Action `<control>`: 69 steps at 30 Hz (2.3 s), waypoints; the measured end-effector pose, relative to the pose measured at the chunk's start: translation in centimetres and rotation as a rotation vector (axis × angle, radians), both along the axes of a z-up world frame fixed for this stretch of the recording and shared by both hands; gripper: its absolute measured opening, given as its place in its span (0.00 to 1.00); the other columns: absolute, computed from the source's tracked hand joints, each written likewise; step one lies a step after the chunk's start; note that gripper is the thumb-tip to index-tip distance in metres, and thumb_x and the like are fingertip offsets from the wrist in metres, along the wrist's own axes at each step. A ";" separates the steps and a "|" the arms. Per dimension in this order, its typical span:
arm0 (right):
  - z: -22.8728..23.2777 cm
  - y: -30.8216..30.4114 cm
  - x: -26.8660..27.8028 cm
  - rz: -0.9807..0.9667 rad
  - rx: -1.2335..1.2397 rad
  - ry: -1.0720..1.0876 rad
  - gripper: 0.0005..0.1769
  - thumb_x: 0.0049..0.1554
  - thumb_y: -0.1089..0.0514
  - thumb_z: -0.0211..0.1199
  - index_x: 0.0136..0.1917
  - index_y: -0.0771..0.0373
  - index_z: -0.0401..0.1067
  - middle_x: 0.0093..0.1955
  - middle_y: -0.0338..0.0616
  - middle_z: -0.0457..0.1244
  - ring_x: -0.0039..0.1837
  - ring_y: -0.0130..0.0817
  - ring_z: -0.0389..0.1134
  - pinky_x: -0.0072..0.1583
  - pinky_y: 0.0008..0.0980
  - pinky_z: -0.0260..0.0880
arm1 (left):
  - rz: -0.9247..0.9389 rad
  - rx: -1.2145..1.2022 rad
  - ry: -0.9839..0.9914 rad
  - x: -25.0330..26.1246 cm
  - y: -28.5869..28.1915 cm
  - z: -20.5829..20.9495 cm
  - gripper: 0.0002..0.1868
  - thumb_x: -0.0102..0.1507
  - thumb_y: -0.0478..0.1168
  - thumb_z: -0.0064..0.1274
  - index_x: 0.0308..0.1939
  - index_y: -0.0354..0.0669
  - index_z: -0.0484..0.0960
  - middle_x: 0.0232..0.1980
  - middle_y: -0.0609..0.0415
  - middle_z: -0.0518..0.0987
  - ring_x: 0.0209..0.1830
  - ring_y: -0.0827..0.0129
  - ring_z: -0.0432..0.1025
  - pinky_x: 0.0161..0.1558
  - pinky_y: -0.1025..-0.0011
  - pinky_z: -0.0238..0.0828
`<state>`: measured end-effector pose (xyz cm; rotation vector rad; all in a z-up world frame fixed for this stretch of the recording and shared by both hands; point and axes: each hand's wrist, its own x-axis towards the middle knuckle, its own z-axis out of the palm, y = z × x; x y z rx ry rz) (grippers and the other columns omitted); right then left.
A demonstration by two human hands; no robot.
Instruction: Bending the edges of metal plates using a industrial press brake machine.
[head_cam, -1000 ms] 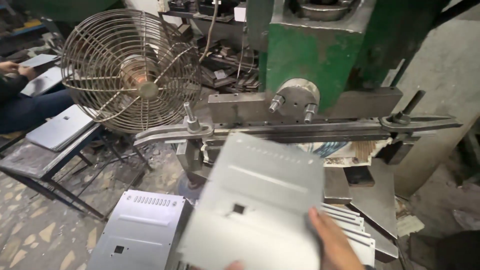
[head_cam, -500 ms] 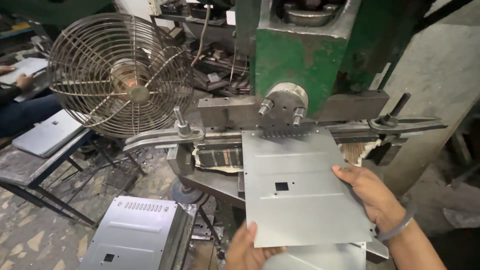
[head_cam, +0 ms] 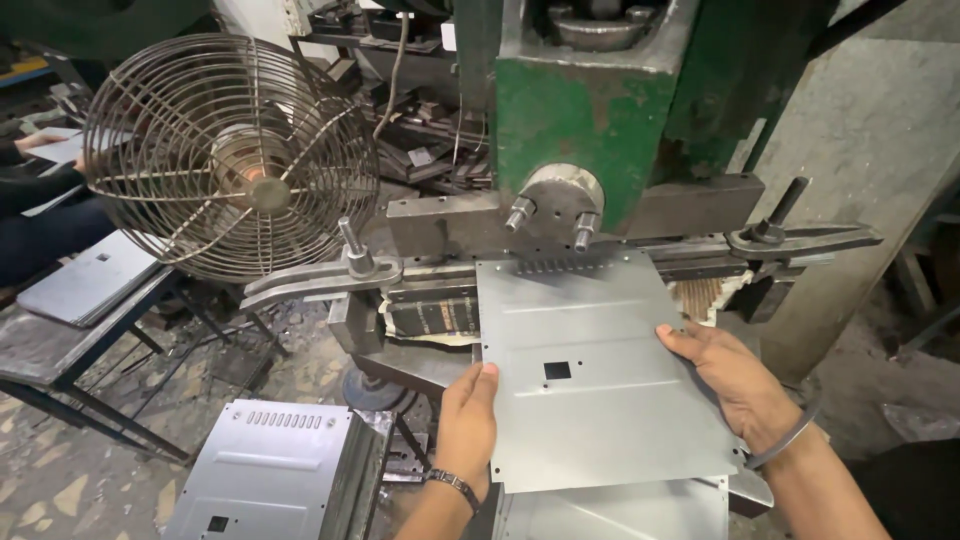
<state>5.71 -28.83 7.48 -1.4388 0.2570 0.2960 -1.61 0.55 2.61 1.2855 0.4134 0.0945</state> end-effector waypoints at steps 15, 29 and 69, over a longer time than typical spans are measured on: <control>-3.9 -0.1 -1.3 0.064 0.061 -0.192 0.25 0.63 0.52 0.59 0.67 0.70 0.69 0.56 0.53 0.69 0.50 0.36 0.70 0.54 0.38 0.70 | -0.064 0.260 -0.090 -1.8 0.1 -1.0 0.22 0.69 0.52 0.47 0.47 0.33 0.81 0.42 0.56 0.80 0.43 0.74 0.70 0.48 0.73 0.66; 7.4 7.5 -11.4 0.719 -1.444 -0.944 0.28 0.55 0.37 0.66 0.62 0.53 0.70 0.55 0.46 0.66 0.60 0.48 0.65 0.59 0.47 0.64 | -1.083 1.415 -0.586 -2.9 3.3 12.5 0.16 0.70 0.52 0.48 0.47 0.43 0.78 0.33 0.41 0.81 0.39 0.43 0.76 0.41 0.49 0.67; 0.0 -0.2 -1.9 -0.060 0.137 -0.054 0.14 0.59 0.53 0.63 0.50 0.66 0.74 0.41 0.42 0.70 0.38 0.29 0.69 0.42 0.33 0.71 | -0.192 -0.051 -0.054 0.0 -1.1 3.8 0.23 0.67 0.49 0.47 0.56 0.34 0.82 0.52 0.51 0.85 0.51 0.71 0.75 0.54 0.72 0.69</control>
